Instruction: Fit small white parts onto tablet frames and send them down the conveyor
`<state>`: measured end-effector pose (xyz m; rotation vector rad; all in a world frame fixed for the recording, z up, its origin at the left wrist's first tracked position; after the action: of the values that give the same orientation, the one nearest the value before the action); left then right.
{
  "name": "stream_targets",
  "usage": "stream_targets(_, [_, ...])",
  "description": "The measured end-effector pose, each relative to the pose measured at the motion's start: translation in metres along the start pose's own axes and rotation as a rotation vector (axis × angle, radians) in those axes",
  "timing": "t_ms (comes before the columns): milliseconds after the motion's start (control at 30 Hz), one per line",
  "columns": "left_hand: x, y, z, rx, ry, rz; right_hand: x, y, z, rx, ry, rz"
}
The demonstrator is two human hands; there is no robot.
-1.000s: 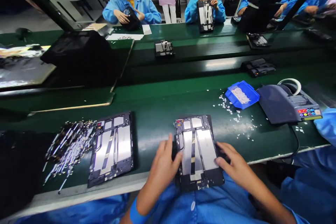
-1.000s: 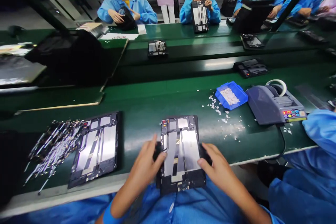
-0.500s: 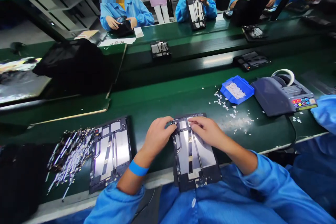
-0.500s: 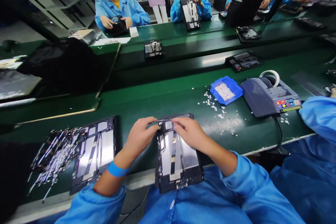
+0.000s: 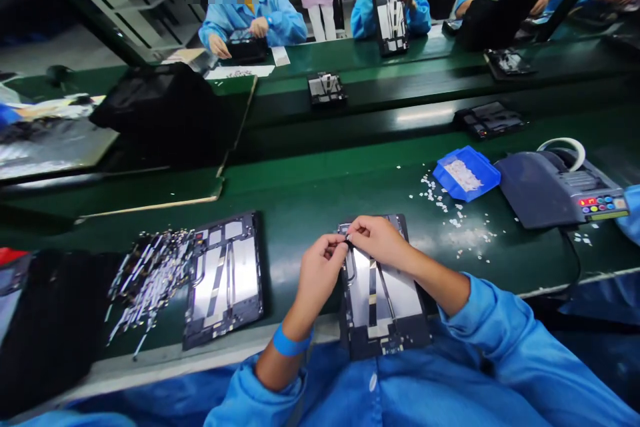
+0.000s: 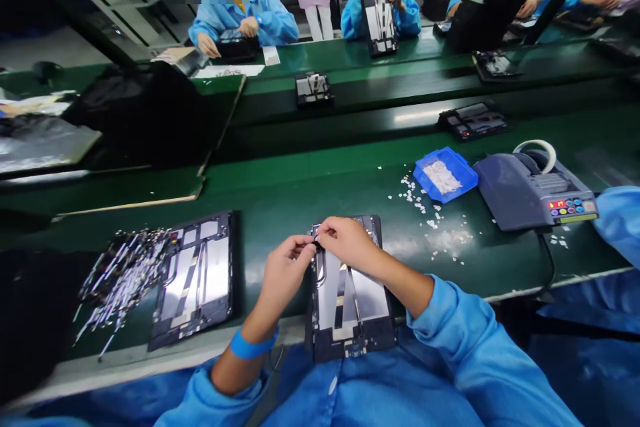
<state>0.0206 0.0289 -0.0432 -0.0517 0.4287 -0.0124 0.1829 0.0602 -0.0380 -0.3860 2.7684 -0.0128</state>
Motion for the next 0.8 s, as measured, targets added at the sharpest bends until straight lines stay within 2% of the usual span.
stream_targets(167, [0.005,0.0,0.001,-0.044,-0.068,0.064,0.003,-0.015,-0.01,-0.243,-0.435,0.213])
stream_targets(367, [0.004,-0.009,0.003,0.079,0.092,0.076,0.012,-0.023,-0.007,-0.435,-0.59,0.171])
stream_targets(467, [0.002,-0.012,0.01,0.167,0.173,0.063,0.012,-0.022,-0.007,-0.452,-0.647,0.163])
stream_targets(533, [0.002,-0.011,0.012,0.178,0.178,0.06,0.012,-0.02,-0.007,-0.43,-0.669,0.175])
stream_targets(633, [0.004,-0.007,0.006,0.07,0.073,0.048,0.012,-0.018,-0.006,-0.382,-0.623,0.181])
stream_targets(733, [0.01,-0.002,-0.004,-0.071,-0.131,-0.021,0.012,-0.016,-0.005,-0.388,-0.535,0.156])
stream_targets(800, [0.012,0.0,-0.006,-0.094,-0.193,-0.071,0.011,-0.016,-0.004,-0.406,-0.501,0.138])
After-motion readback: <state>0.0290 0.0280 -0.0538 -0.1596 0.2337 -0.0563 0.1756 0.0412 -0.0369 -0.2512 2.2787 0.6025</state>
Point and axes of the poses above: each hand's wrist, its own y-axis towards the middle knuckle, its own x-axis out of the palm, z = x × y, the point moved 5 cm from there along y, towards the middle knuckle, and after that the axes turned 1 degree about -z, right-handed, at the moved point
